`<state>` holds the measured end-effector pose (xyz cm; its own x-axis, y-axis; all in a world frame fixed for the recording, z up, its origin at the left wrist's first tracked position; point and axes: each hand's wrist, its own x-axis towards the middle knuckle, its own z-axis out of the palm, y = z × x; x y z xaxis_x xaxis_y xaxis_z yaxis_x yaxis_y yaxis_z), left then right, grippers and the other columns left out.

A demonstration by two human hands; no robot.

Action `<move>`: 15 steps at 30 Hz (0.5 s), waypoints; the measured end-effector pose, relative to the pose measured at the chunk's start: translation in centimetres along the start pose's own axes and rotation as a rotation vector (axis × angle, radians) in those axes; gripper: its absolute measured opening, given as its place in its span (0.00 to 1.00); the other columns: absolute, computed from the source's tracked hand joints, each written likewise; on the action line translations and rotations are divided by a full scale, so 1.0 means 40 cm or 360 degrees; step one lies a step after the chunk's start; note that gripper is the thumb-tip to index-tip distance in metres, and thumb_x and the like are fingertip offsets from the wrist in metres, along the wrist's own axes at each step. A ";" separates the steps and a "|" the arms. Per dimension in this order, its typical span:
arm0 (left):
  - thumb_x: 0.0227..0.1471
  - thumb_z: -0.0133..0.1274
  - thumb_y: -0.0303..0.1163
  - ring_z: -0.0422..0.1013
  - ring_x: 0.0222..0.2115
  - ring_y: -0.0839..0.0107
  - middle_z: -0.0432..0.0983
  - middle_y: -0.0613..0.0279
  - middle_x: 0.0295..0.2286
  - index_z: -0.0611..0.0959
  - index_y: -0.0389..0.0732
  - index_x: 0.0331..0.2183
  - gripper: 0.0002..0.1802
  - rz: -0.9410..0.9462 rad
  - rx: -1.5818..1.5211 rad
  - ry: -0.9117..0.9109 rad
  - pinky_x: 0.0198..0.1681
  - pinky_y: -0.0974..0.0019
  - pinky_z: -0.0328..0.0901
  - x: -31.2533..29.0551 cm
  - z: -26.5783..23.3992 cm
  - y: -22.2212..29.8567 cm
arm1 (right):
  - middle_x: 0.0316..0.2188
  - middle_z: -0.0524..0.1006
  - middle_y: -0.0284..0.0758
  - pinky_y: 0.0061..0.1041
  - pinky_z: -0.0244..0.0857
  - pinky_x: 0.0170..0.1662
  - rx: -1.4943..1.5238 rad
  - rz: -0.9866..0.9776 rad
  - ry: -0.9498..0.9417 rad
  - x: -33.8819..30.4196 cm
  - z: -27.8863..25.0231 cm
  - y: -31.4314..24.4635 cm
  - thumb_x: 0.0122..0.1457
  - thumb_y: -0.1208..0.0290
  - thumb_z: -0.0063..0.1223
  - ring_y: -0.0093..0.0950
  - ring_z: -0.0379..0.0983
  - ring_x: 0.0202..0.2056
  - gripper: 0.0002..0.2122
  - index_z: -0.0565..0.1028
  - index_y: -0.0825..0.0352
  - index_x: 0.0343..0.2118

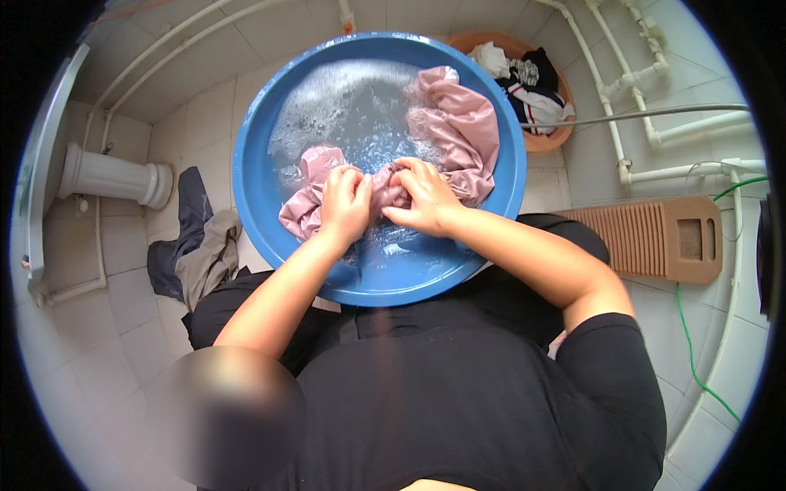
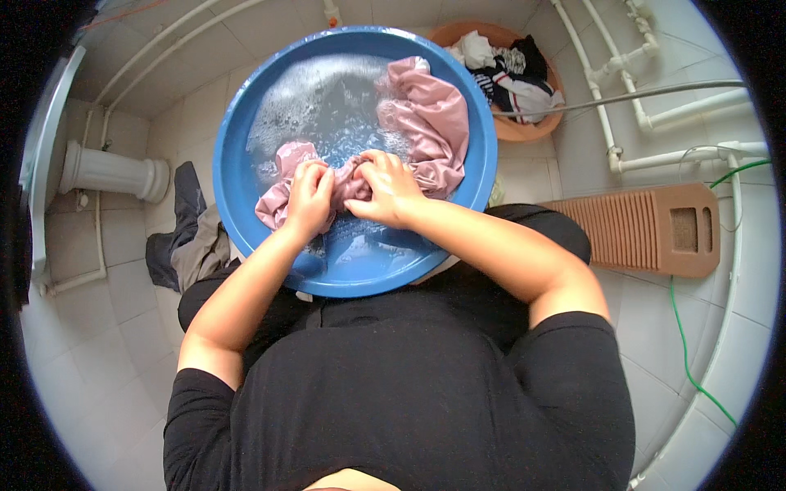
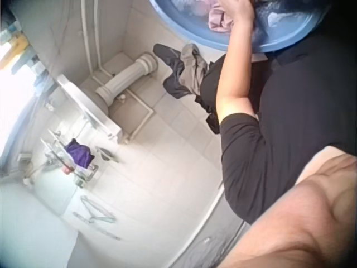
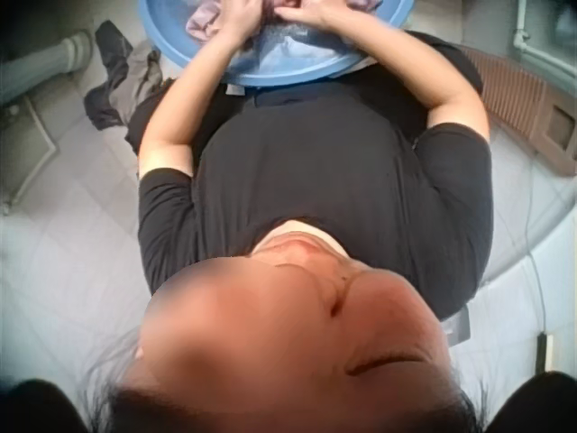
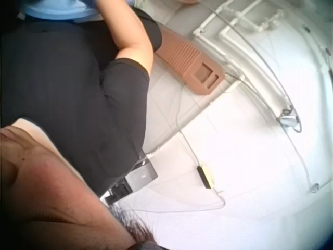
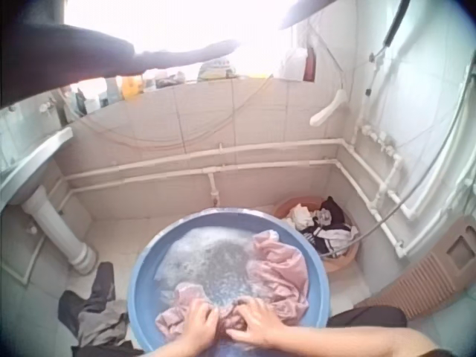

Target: The person sits on the floor and hand-washes a pink garment in a blue basin filled with soapy water. They repeatedly scrub, squeeze, and agitate the fabric by hand, occasionally using a washboard placed inside the basin to aid the cleaning process.

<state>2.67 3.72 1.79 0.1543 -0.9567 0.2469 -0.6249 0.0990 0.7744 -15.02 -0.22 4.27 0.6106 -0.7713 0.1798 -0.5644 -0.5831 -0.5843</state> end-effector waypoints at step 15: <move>0.46 0.49 0.31 0.65 0.32 0.52 0.69 0.51 0.29 0.73 0.37 0.29 0.08 0.0284 0.0467 -0.0160 0.36 0.55 0.60 -0.061 -0.016 0.055 | 0.38 0.69 0.41 0.37 0.62 0.43 -0.0076 -0.0082 0.0041 -0.028 0.004 -0.025 0.41 0.61 0.54 0.40 0.65 0.40 0.16 0.72 0.65 0.32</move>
<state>1.39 6.43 3.28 -0.0439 -0.9550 0.2932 -0.8308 0.1979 0.5202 -15.05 1.26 4.51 0.6255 -0.7458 0.2294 -0.5589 -0.6333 -0.5353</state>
